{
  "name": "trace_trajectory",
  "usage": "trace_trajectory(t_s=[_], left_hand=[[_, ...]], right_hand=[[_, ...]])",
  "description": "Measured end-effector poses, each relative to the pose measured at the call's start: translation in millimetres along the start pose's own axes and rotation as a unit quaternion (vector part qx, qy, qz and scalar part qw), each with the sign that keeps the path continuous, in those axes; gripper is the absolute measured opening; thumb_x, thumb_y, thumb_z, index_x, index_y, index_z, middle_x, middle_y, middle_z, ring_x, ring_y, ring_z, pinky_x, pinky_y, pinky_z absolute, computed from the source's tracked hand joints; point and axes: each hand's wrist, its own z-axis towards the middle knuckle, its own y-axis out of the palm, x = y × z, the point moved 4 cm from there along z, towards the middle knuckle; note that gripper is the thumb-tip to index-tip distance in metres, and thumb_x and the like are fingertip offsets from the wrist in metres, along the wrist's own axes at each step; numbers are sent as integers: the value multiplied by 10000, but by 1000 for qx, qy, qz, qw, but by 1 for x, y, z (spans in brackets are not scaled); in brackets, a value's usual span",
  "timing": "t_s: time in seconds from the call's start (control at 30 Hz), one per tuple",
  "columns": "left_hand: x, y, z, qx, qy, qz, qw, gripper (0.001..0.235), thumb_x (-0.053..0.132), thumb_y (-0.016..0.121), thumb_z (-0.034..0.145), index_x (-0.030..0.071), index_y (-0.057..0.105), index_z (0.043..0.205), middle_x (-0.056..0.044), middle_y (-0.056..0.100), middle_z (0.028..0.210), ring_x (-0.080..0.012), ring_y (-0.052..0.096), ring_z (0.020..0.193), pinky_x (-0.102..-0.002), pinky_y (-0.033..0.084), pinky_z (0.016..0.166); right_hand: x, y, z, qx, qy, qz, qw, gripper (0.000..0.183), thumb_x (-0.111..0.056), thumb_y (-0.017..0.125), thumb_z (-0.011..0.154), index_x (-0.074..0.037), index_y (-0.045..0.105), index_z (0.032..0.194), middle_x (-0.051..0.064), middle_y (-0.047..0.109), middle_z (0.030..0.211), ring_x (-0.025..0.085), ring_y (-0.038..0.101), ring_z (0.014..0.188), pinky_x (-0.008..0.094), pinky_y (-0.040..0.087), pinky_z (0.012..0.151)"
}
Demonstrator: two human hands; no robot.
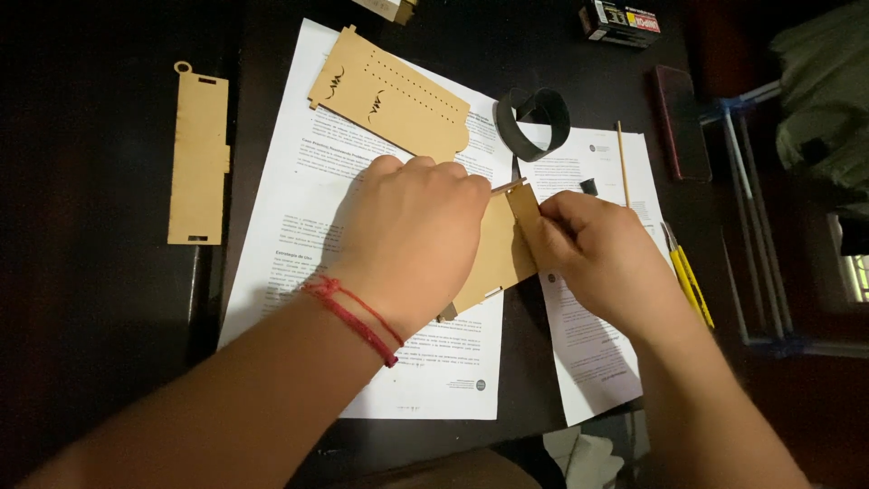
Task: Assembling a wooden box base by applying glue to laser-cut pieces and fitting them together.
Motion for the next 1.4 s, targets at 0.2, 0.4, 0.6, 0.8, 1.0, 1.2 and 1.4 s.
trace_trajectory(t_s=[0.2,0.4,0.6,0.8,1.0,1.2,1.4], left_hand=[[-1,5,2,11,0,-9,1000,287,32,488,839,215,698,904,-21,686,834,-280,644,800,-448,458,769],[-3,4,3,8,4,-7,1000,287,14,489,830,205,697,883,-20,678,810,-278,643,779,-442,473,767],[-2,4,4,13,12,0,1000,299,10,485,817,202,706,875,-34,689,809,-283,656,775,-440,482,794],[-2,3,2,-8,-1,10,1000,232,73,527,831,222,685,910,-6,680,845,-273,649,790,-438,454,788],[0,0,1,-30,-18,-3,999,238,90,554,823,231,687,961,-10,684,905,-284,643,860,-466,431,788],[1,-4,1,-61,-21,0,998,280,110,702,720,229,682,973,11,675,906,-266,648,865,-440,447,791],[0,1,1,-25,-22,-8,999,222,65,622,774,209,704,923,-14,690,862,-274,665,817,-428,473,767]], right_hand=[[12,7,7,54,-64,-102,991,183,-179,576,892,-67,567,748,95,604,624,263,480,564,409,346,559],[10,8,6,55,-73,-124,988,366,-237,565,981,-56,461,680,97,518,558,274,392,520,426,288,518],[14,11,9,77,-114,-115,984,342,-229,574,990,-52,509,706,131,557,597,324,441,536,444,315,534],[3,4,5,50,-27,-77,995,293,-226,557,953,-57,546,715,91,551,584,220,419,551,387,326,534],[2,0,8,32,25,-55,998,278,-276,572,914,-76,594,723,60,568,617,167,450,587,357,338,542],[-3,-1,6,22,35,-69,997,312,-254,561,935,-63,552,688,49,550,604,170,415,564,352,314,525],[14,7,9,63,-50,-83,993,203,-179,582,906,-67,583,736,73,588,607,203,471,548,381,342,539]])
